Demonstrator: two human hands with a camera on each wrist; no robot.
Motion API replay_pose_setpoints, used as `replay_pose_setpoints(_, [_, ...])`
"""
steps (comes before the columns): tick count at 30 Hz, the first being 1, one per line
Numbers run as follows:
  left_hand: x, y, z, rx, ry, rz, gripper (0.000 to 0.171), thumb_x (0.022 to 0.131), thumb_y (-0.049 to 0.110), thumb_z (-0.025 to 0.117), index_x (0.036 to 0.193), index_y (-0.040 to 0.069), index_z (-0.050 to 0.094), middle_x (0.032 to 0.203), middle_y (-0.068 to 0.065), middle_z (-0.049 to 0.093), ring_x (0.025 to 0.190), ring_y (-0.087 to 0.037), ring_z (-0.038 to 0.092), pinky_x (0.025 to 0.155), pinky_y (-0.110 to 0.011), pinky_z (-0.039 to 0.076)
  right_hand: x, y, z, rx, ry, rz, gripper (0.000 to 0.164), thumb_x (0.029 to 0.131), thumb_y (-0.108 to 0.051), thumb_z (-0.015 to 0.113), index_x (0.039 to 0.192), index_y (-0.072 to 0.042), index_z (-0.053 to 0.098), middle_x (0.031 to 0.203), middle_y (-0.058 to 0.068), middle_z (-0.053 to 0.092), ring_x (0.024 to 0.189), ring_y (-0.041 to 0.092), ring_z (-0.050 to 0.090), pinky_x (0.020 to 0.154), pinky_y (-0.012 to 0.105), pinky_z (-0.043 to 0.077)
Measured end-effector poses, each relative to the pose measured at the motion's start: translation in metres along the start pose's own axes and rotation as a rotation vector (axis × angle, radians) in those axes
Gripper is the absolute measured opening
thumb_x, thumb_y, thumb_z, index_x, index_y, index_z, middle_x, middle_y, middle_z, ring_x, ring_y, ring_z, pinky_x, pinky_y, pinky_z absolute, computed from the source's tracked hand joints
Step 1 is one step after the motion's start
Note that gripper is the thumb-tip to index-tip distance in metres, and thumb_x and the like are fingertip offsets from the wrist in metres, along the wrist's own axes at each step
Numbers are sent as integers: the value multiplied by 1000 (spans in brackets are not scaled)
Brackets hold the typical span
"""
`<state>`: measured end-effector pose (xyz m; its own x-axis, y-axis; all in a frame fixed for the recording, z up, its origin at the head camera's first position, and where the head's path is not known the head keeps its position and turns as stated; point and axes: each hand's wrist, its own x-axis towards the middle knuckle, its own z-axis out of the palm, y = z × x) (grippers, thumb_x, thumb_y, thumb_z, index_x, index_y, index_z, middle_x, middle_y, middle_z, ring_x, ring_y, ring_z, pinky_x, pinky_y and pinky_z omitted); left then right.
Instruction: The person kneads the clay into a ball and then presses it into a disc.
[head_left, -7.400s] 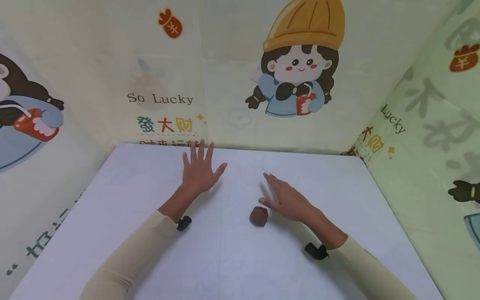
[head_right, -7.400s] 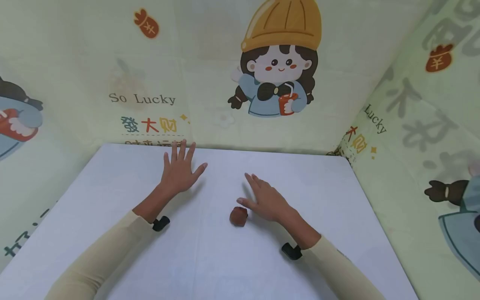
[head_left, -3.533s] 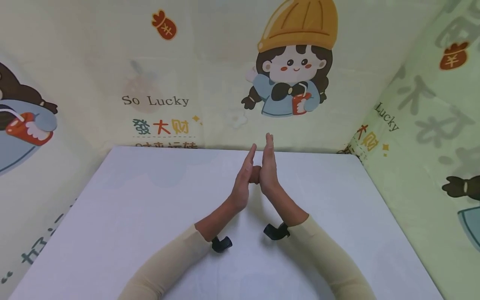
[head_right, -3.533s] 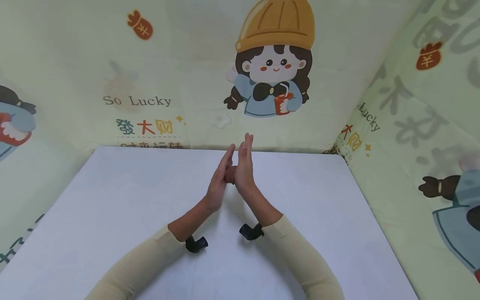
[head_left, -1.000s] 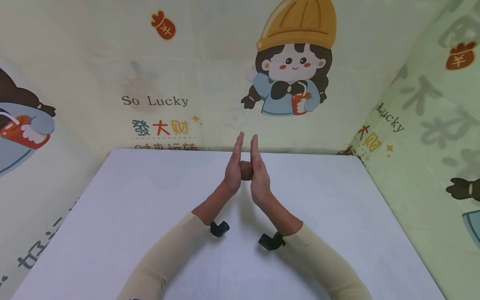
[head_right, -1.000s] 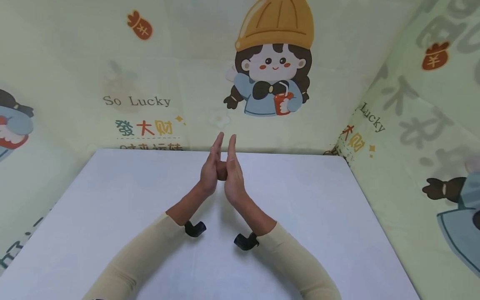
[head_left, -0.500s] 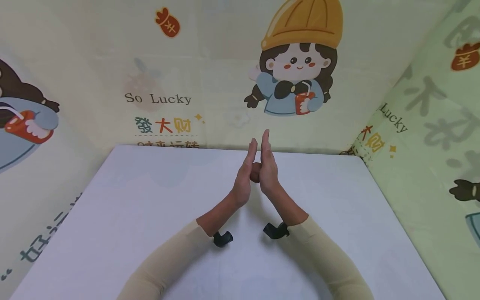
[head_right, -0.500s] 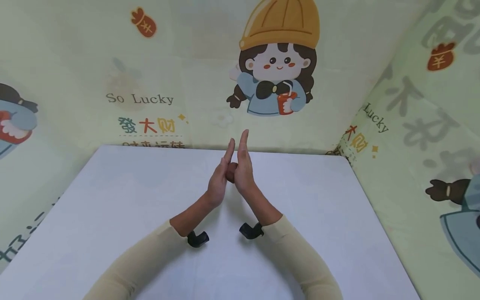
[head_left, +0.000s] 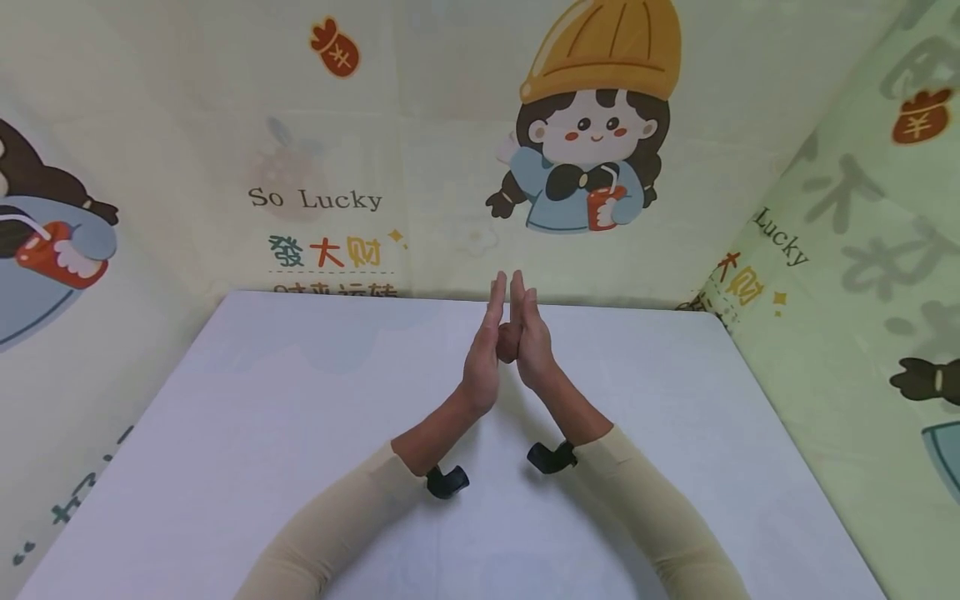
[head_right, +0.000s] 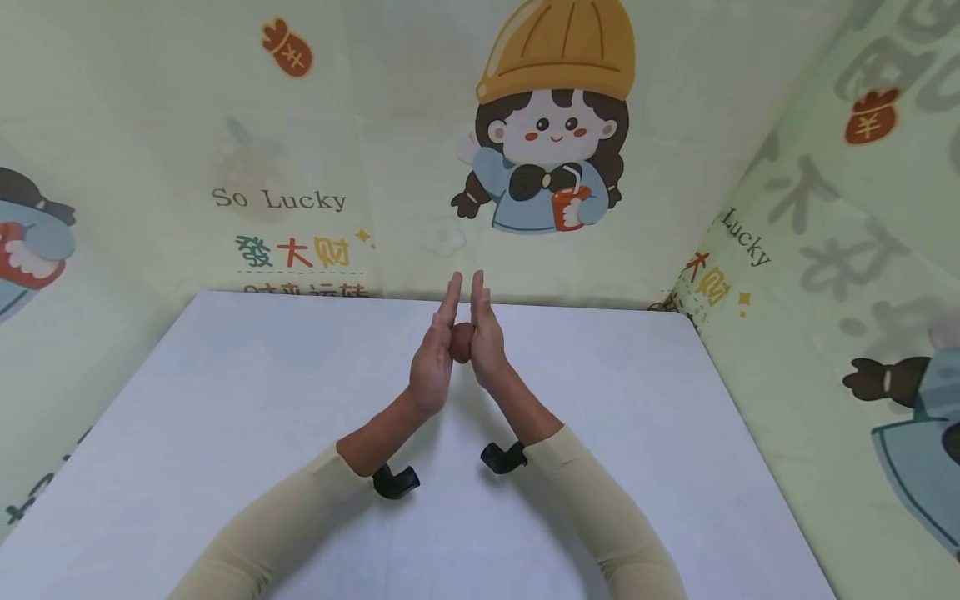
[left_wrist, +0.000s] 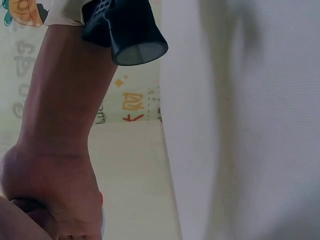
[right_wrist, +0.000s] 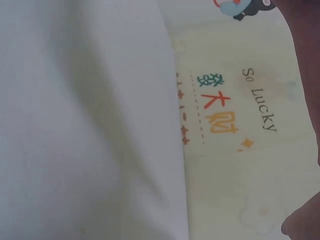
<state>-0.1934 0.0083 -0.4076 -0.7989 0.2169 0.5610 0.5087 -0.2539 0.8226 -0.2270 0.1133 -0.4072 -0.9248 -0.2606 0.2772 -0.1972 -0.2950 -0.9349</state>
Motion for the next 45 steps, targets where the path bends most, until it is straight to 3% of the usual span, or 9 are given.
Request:
replay_pose_setpoints(4, [1,-1,-2,-28,26,-3,63,111,27,11,168,1,9,176,-6,5,160,-12,0,126,-44,2,-1,5,2,-14,1,-27,75,112,-57,12,170,-12,-1,71,-10,55,45,8,25,48,31,17])
replay_pose_setpoints(6, [2,-2,-3,-36,42,0,63,111,28,11,168,2,9,176,-5,6,160,-12,1,126,-44,2,-1,6,4,-40,13,-37,74,112,-55,12,169,-9,0,122,-2,66,56,4,38,58,23,34])
replay_pose_setpoints(11, [4,-6,-7,-32,89,-10,64,111,30,13,168,3,12,176,-7,7,159,-12,6,126,-44,7,-2,10,9,-98,19,-63,67,114,-44,8,169,-5,3,175,3,4,138,4,39,121,32,15])
replay_pose_setpoints(14, [6,-8,-9,-47,117,-42,64,111,33,14,168,4,13,176,-3,8,159,-11,8,126,-43,10,-3,12,12,-116,9,-82,65,115,-40,7,168,-4,3,176,7,3,157,10,4,126,41,3])
replay_pose_setpoints(18, [9,-9,-12,-75,145,-72,64,112,35,14,169,6,14,176,1,11,159,-13,9,125,-44,13,-6,16,15,-156,-1,-105,65,115,-42,7,168,-4,4,176,6,3,160,17,1,127,44,3])
replay_pose_setpoints(28, [18,-14,-23,-39,213,-98,63,113,34,16,168,4,16,175,-7,14,159,-13,8,127,-44,5,-14,20,22,-220,-16,-156,77,112,-58,15,168,-5,4,175,8,5,158,15,8,126,47,6])
replay_pose_setpoints(33, [22,-19,-31,-29,253,-130,63,113,35,17,168,3,17,175,-6,15,159,-13,7,126,-38,5,-20,19,28,-257,-15,-185,72,114,-53,13,168,-8,5,153,25,43,136,16,39,118,42,25])
replay_pose_setpoints(39, [26,-25,-38,13,215,-134,64,112,37,16,169,6,15,176,-5,9,160,-12,2,127,-42,2,-23,14,34,-299,-33,-245,64,115,-41,11,168,-6,2,176,1,1,159,14,7,126,45,9])
replay_pose_setpoints(45, [25,-30,-38,49,125,-124,62,111,35,14,171,16,11,177,-1,-2,159,-12,-5,125,-54,-2,-24,9,35,-309,5,-300,63,115,-38,15,168,-6,5,176,2,0,160,14,0,127,44,4])
